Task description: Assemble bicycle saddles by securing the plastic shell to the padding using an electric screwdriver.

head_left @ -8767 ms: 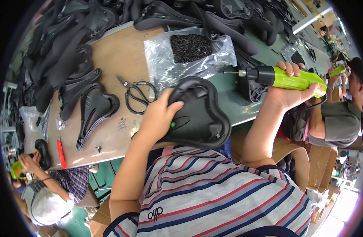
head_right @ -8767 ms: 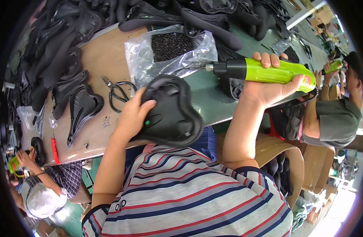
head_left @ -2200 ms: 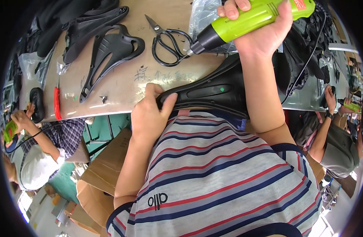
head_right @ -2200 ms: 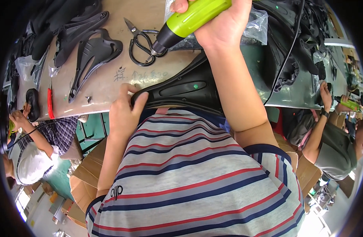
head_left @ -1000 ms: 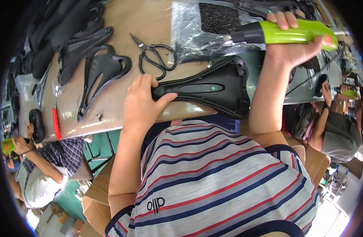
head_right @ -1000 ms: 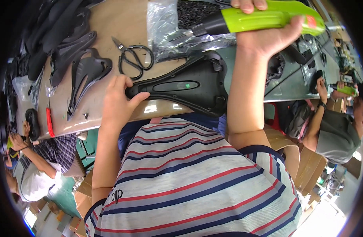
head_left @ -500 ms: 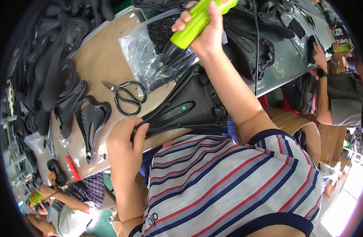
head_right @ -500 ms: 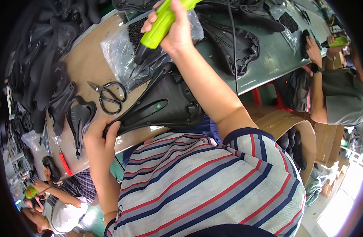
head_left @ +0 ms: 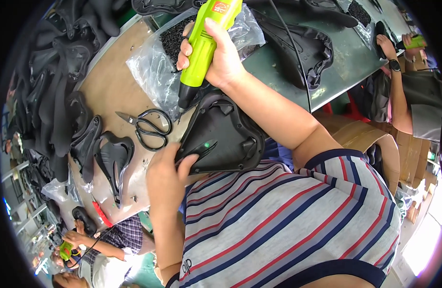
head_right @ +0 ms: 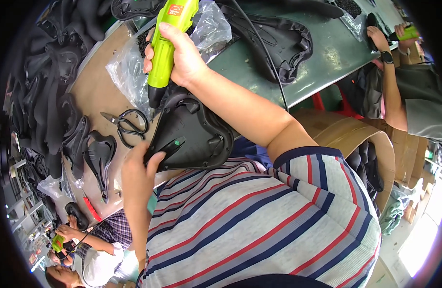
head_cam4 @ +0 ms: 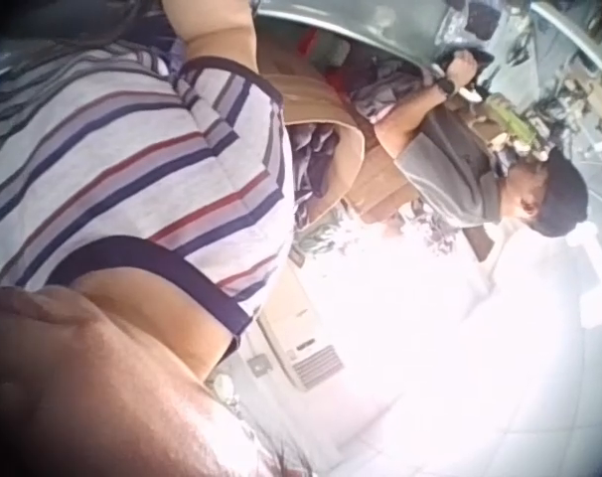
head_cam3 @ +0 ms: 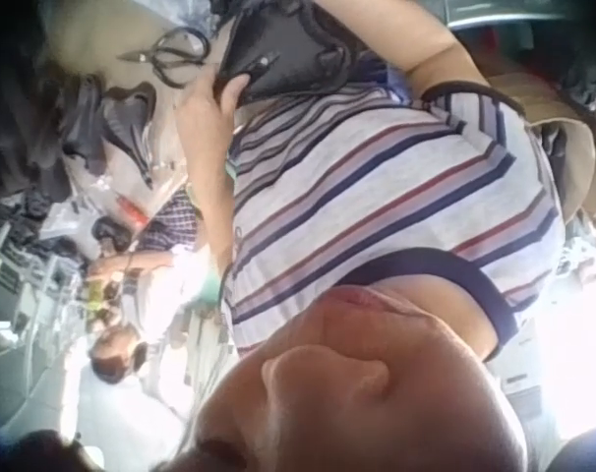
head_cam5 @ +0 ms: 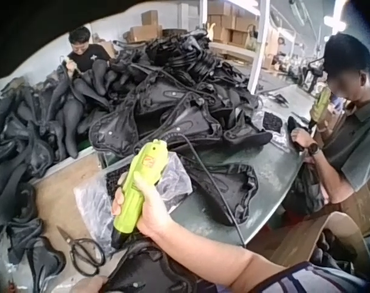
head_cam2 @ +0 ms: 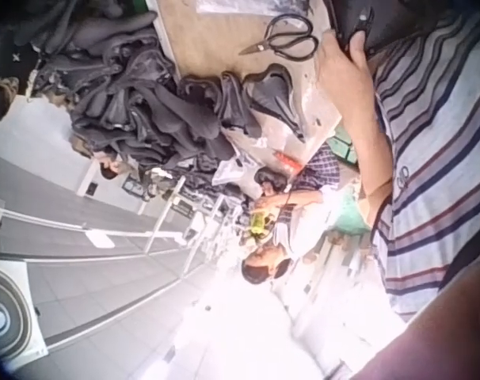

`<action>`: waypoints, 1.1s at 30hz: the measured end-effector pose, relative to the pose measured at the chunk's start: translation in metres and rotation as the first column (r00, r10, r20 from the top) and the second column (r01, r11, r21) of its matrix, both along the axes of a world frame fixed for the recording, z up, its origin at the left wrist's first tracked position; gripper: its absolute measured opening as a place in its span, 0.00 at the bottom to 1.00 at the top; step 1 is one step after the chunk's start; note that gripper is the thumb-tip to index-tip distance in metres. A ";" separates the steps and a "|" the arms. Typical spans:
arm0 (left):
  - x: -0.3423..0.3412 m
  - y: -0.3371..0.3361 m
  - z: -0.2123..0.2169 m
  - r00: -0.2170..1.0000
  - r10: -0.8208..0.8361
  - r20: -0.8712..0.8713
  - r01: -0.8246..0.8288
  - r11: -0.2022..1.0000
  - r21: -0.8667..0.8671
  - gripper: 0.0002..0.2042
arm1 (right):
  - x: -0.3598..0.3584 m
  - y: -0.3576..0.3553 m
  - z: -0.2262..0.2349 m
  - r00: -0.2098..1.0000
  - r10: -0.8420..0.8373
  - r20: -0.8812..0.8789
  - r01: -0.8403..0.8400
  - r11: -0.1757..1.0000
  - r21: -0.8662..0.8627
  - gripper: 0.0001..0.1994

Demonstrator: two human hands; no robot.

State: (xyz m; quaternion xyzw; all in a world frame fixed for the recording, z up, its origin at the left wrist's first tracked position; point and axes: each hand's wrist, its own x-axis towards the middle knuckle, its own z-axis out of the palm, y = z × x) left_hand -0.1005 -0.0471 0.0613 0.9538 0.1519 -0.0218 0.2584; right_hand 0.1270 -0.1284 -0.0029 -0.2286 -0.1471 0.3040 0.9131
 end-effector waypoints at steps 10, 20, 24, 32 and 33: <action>0.001 -0.001 -0.024 0.989 0.084 0.125 -0.059 0.979 -0.194 0.11 | -0.008 0.007 -0.007 0.997 0.054 -0.046 -0.055 0.998 -0.004 0.24; -0.024 -0.011 -0.004 0.996 -0.079 -0.035 0.075 0.992 -0.105 0.08 | -0.039 0.015 -0.011 0.983 0.170 -0.066 -0.175 0.981 -0.087 0.25; -0.035 -0.007 -0.006 0.977 -0.208 -0.041 0.205 0.977 -0.059 0.08 | -0.041 0.016 -0.009 0.979 0.184 -0.092 -0.191 0.978 -0.078 0.25; -0.045 0.001 -0.004 0.957 -0.286 -0.057 0.278 0.954 -0.111 0.08 | -0.043 0.015 -0.011 0.965 0.214 -0.149 -0.226 0.971 -0.072 0.25; -0.046 0.002 -0.004 0.957 -0.287 -0.038 0.279 0.949 -0.144 0.08 | -0.042 0.015 -0.012 0.965 0.214 -0.154 -0.227 0.971 -0.071 0.25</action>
